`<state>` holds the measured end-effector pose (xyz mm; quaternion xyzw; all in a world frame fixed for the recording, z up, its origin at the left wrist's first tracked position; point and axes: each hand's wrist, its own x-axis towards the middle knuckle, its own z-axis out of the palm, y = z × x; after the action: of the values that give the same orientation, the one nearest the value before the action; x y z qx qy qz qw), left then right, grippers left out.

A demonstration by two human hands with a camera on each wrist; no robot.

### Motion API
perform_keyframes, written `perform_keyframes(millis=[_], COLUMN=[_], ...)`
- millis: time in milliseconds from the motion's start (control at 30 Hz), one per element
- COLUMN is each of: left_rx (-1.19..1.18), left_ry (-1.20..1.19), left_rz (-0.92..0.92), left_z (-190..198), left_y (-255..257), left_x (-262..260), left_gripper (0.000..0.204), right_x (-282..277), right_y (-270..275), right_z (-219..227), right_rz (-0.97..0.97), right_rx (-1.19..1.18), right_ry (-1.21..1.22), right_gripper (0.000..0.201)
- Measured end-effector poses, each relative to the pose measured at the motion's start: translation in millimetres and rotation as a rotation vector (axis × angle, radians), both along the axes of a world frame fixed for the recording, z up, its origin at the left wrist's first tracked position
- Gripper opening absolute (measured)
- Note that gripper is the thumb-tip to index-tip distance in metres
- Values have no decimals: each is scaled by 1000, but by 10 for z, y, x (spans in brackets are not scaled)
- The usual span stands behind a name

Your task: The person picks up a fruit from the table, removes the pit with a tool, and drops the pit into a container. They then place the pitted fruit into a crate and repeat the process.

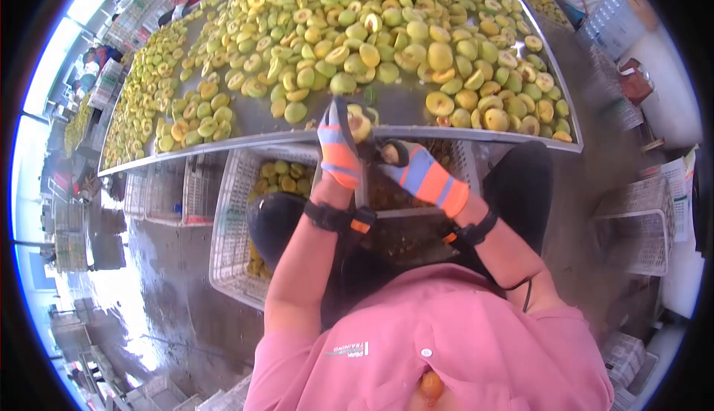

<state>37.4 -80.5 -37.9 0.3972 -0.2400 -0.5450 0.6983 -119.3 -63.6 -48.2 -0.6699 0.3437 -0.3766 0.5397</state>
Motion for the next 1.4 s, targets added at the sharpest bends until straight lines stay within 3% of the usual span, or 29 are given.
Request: perform_keyframes(millis=[33,100,167,233,267,300,367,500,567,667,733,800,867,967,1000,1033,1067,1100,1167,1267,1367,1400], left_rx=[-21,-278,-491,-509,-523,-477,-404,-328,-187,-280,-308,-324,-416,-493,-526,-568,-570,-577,-596,-510,-462,-436], left_ry=[-61,-517,-1246,-1244,-1245,-1127,-939,-674,-395,-605,-709,-802,-1046,-1215,-1276,-1343,-1397,-1457,-1486,-1307,-1262,-1253], left_rz=[-40,54,232,182,159,132,91,26,-64,-41,-33,-16,61,76,83,99,72,54,95,79,69,62], left_z=[60,57,31,82,123,150,152,101,150,98,66,34,113,213,248,298,315,306,353,146,138,146], left_y=[52,52,60,106,116,127,156,172,201,185,176,179,206,258,264,255,269,294,287,248,268,285], left_x=[22,45,37,5,-9,-36,-97,-158,-217,-243,-252,-235,-213,-212,-200,-177,-149,-131,-142,-174,-279,-298], left_gripper=[15,23,13,29,41,39,34,18,16,19,18,17,16,23,23,24,25,27,26,23,19,18], right_x=[-75,-195,-161,-214,-230,-243,-225,-193,-210,-245,-226,-212,-264,-204,-174,-148,-179,-163,-159,-187,-308,-331], right_y=[-31,-151,2,-80,-102,-123,-101,-85,-91,-149,-154,-165,-175,-137,-104,-166,-68,-231,-235,-230,-235,-223], right_z=[-167,-447,170,176,194,221,381,424,394,240,179,181,340,579,431,374,722,219,-13,12,150,168], right_rz=[62,43,7,203,264,322,375,302,292,436,354,357,440,323,216,267,149,324,266,307,343,346], right_rx=[277,254,595,224,146,63,132,431,553,-47,277,419,379,425,245,189,352,76,75,199,220,249], right_ry=[9,-30,-283,-74,9,88,204,126,48,203,136,133,205,278,-71,-105,169,-25,-4,-6,183,146], right_gripper=[21,20,18,17,18,19,25,22,21,18,15,13,11,19,16,22,25,27,27,13,13,16])
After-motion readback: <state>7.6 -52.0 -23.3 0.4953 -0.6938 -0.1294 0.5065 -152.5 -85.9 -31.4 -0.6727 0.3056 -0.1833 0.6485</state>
